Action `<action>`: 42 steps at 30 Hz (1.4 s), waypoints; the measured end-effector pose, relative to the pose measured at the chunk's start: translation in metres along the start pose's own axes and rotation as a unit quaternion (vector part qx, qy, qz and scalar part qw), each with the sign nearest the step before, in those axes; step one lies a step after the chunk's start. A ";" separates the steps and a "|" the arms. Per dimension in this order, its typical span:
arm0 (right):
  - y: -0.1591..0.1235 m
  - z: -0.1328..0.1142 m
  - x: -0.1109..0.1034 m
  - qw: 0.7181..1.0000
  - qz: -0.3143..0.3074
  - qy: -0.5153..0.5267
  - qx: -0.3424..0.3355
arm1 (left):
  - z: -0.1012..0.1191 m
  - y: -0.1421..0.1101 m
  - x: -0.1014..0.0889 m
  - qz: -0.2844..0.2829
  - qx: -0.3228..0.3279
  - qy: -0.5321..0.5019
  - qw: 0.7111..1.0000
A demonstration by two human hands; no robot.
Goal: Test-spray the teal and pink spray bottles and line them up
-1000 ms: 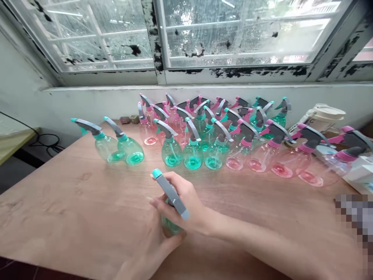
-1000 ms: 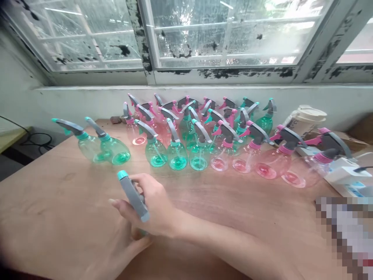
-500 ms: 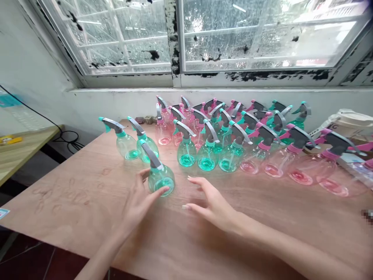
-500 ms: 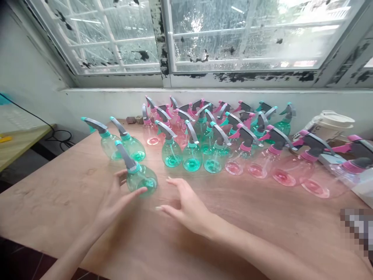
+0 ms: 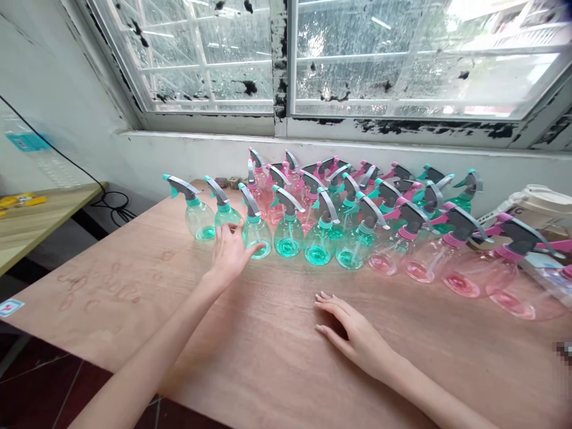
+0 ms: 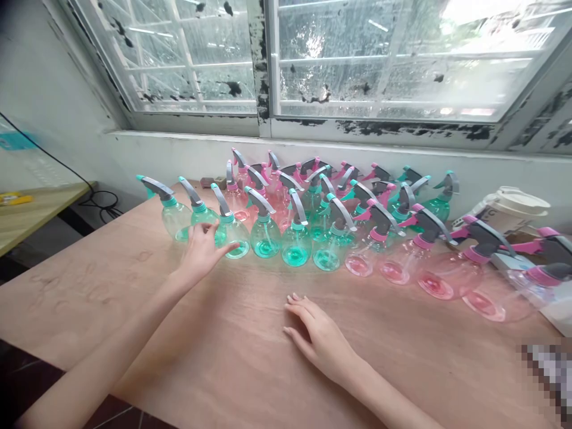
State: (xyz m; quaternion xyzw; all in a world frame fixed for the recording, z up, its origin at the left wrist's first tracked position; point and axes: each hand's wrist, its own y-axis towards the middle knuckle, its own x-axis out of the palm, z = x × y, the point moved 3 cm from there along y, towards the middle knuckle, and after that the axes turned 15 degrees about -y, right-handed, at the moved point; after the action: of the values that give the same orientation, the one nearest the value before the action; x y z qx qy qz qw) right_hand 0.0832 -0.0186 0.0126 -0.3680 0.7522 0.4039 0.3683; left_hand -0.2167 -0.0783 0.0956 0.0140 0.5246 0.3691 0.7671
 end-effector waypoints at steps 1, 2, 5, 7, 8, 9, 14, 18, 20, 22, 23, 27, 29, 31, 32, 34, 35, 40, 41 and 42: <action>0.000 -0.001 0.000 1.000 0.003 -0.004 -0.002 | 0.001 0.004 0.001 -0.001 0.000 0.000 1.000; 0.001 -0.002 0.000 1.000 0.004 -0.008 -0.006 | 0.002 0.007 0.002 -0.002 0.000 -0.001 1.000; 0.001 -0.003 0.000 1.000 0.005 -0.013 -0.017 | 0.002 0.018 0.005 -0.006 -0.005 -0.007 1.000; 0.002 -0.003 -0.001 1.000 0.001 -0.016 -0.022 | 0.002 0.021 0.006 -0.007 -0.011 -0.012 1.000; 0.002 -0.004 -0.001 1.000 0.000 -0.017 -0.023 | 0.003 0.021 0.007 -0.009 -0.015 -0.014 1.000; 0.002 -0.004 -0.001 1.000 0.000 -0.017 -0.024 | 0.004 0.020 0.007 -0.005 -0.018 -0.016 1.000; 0.003 -0.003 -0.003 1.000 0.008 -0.005 -0.023 | 0.031 -0.006 -0.002 0.129 0.017 -0.072 0.989; 0.004 -0.003 -0.002 1.000 0.010 -0.005 -0.026 | 0.064 -0.013 0.010 -0.014 -0.013 -0.095 0.995; 0.004 -0.003 -0.002 1.000 0.013 -0.006 -0.026 | 0.075 -0.006 0.018 -0.064 -0.060 -0.056 0.995; 0.004 -0.003 -0.002 1.000 0.013 -0.009 -0.025 | 0.082 0.004 0.024 -0.079 -0.092 -0.019 0.992; 0.004 -0.003 -0.003 1.000 0.013 -0.011 -0.026 | 0.084 0.009 0.027 -0.082 -0.100 -0.007 0.992; 0.005 -0.003 -0.003 0.999 0.015 -0.010 -0.029 | 0.088 0.020 0.029 -0.101 -0.099 0.020 0.990; 0.005 -0.003 -0.003 0.999 0.017 -0.010 -0.028 | 0.089 0.021 0.025 -0.114 -0.092 0.036 0.988; 0.005 -0.003 -0.003 0.999 0.018 -0.011 -0.029 | 0.091 0.021 0.020 -0.131 -0.088 0.053 0.986; 0.005 -0.003 -0.003 0.999 0.018 -0.010 -0.030 | 0.091 0.021 0.017 -0.140 -0.086 0.062 0.984; 0.005 -0.003 -0.004 0.999 0.016 -0.006 -0.033 | 0.093 0.022 0.010 -0.161 -0.083 0.078 0.980; 0.005 -0.003 -0.004 0.999 0.015 -0.001 -0.033 | 0.095 0.023 0.007 -0.171 -0.081 0.085 0.978; 0.003 0.000 -0.005 0.998 0.009 0.064 -0.008 | 0.103 0.018 -0.012 -0.232 -0.071 0.107 0.964; 0.003 0.002 -0.006 0.997 0.011 0.081 0.001 | 0.105 0.014 -0.016 -0.249 -0.068 0.113 0.960; 0.003 0.005 -0.008 0.995 0.015 0.095 0.008 | 0.107 0.009 -0.020 -0.263 -0.065 0.119 0.955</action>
State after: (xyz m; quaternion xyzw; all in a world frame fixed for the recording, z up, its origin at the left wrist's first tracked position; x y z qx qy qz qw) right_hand 0.0859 -0.0114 0.0186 -0.3902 0.7923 0.3667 0.2925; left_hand -0.1380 -0.0449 0.1632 -0.2185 0.5723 0.1871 0.7679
